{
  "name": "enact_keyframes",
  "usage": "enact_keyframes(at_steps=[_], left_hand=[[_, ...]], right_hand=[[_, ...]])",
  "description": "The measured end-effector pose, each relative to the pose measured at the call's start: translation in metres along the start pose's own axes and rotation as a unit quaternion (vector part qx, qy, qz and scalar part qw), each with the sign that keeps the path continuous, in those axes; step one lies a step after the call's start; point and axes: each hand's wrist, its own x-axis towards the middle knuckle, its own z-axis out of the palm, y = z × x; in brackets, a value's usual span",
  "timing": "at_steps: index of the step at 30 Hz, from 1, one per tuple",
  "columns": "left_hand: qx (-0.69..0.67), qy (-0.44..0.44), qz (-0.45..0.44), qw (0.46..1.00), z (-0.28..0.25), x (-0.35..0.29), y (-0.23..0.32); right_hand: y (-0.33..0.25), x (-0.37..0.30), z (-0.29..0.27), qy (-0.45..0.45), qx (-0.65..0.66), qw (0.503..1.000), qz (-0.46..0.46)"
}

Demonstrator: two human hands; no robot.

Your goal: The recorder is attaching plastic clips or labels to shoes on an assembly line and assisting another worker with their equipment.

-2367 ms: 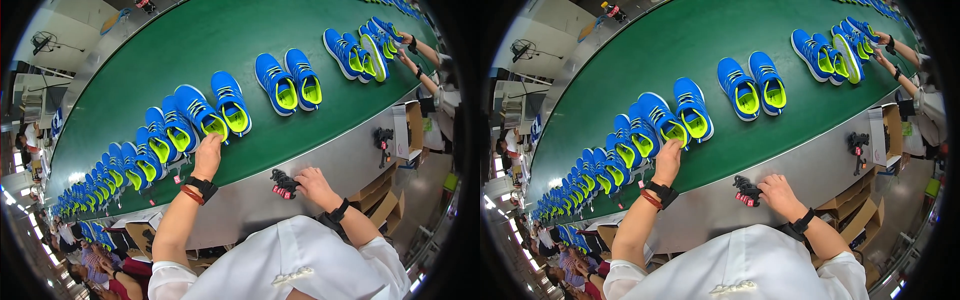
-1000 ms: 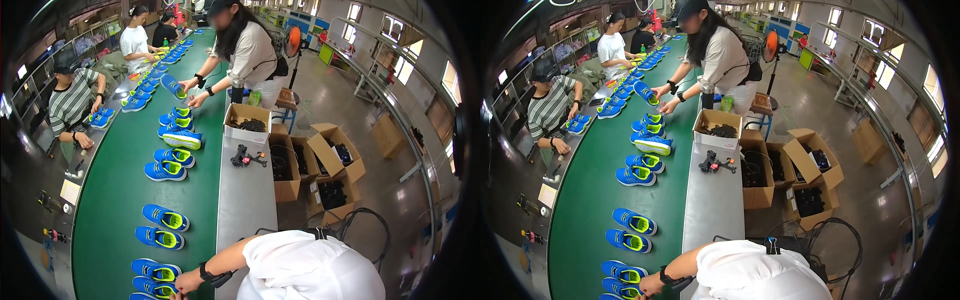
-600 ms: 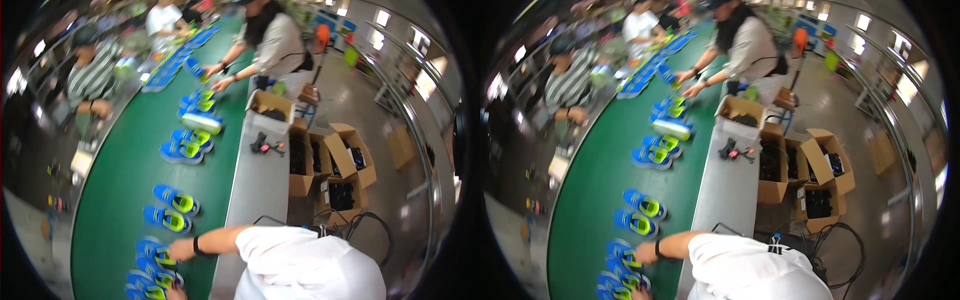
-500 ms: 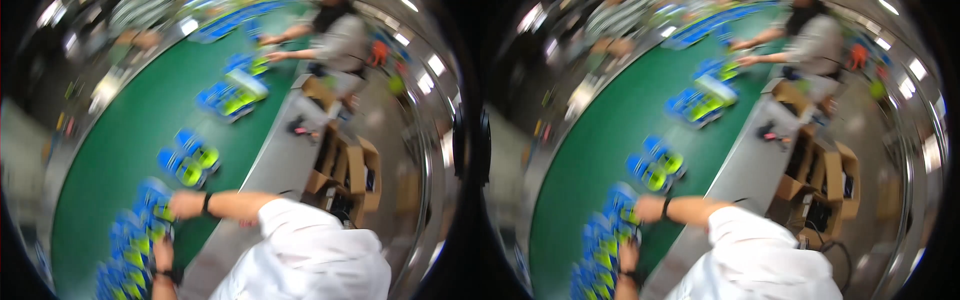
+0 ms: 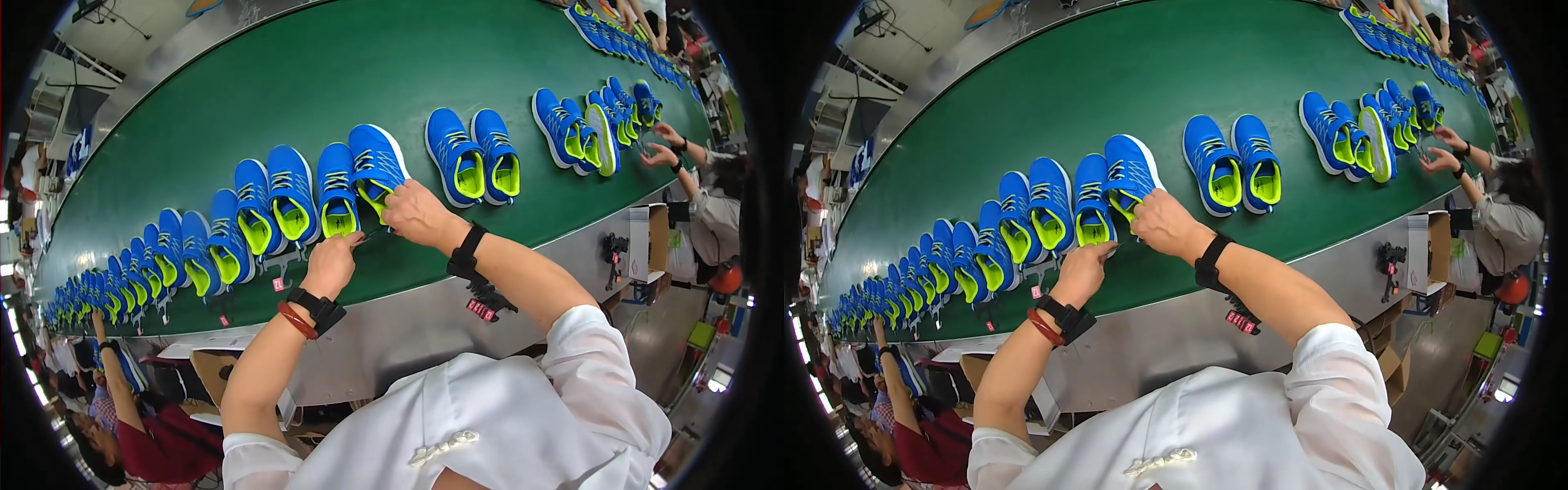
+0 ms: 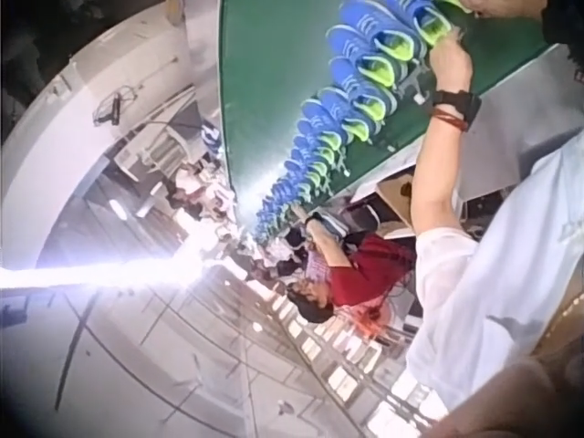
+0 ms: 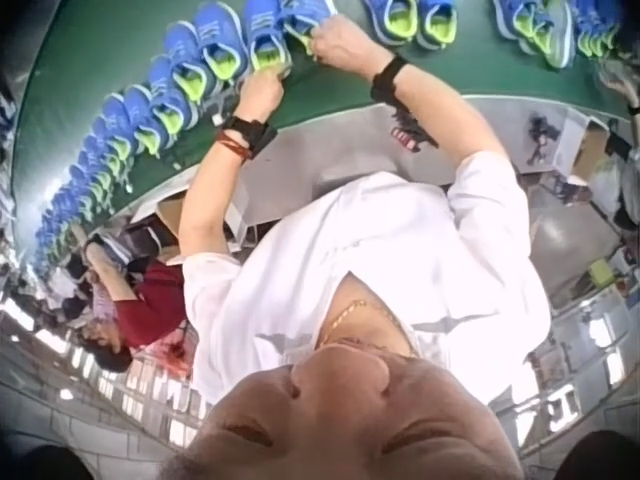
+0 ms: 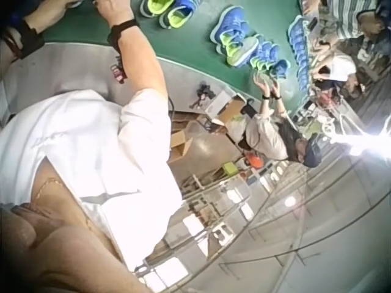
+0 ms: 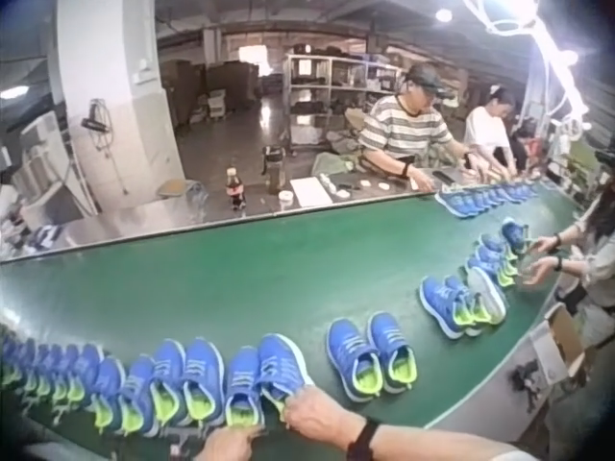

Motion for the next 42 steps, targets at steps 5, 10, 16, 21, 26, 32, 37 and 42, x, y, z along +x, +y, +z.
enact_keyframes(at_steps=[5,10,16,21,26,32,37,42], left_hand=[[0.003,-0.005,-0.011,1.000,0.004,0.000,0.001],[-0.221,0.081,0.013,0.972,-0.001,-0.002,0.004],[-0.078,0.052,-0.033,0.995,-0.003,-0.003,0.009],[-0.049,0.072,-0.036,0.996,0.006,-0.005,0.016],[-0.050,0.069,-0.041,0.996,0.009,-0.004,0.022],[-0.079,0.069,-0.033,0.994,0.006,-0.005,0.028],[-0.156,0.094,0.054,0.982,0.006,-0.004,0.017],[0.015,-0.018,0.052,0.998,0.009,-0.001,0.029]], right_hand=[[-0.001,0.006,0.008,0.014,-0.023,1.000,-0.001],[0.005,0.006,0.011,-0.004,-0.072,0.997,-0.003],[0.015,0.001,0.005,0.034,-0.031,0.999,0.005],[0.016,0.000,-0.003,0.027,-0.022,0.999,-0.002],[0.014,-0.001,-0.004,0.016,-0.027,0.999,-0.002],[0.011,0.003,-0.001,-0.031,-0.072,0.997,-0.016],[0.027,-0.008,0.001,-0.001,0.102,0.995,0.021],[0.030,-0.051,0.000,0.029,0.224,0.972,0.062]])
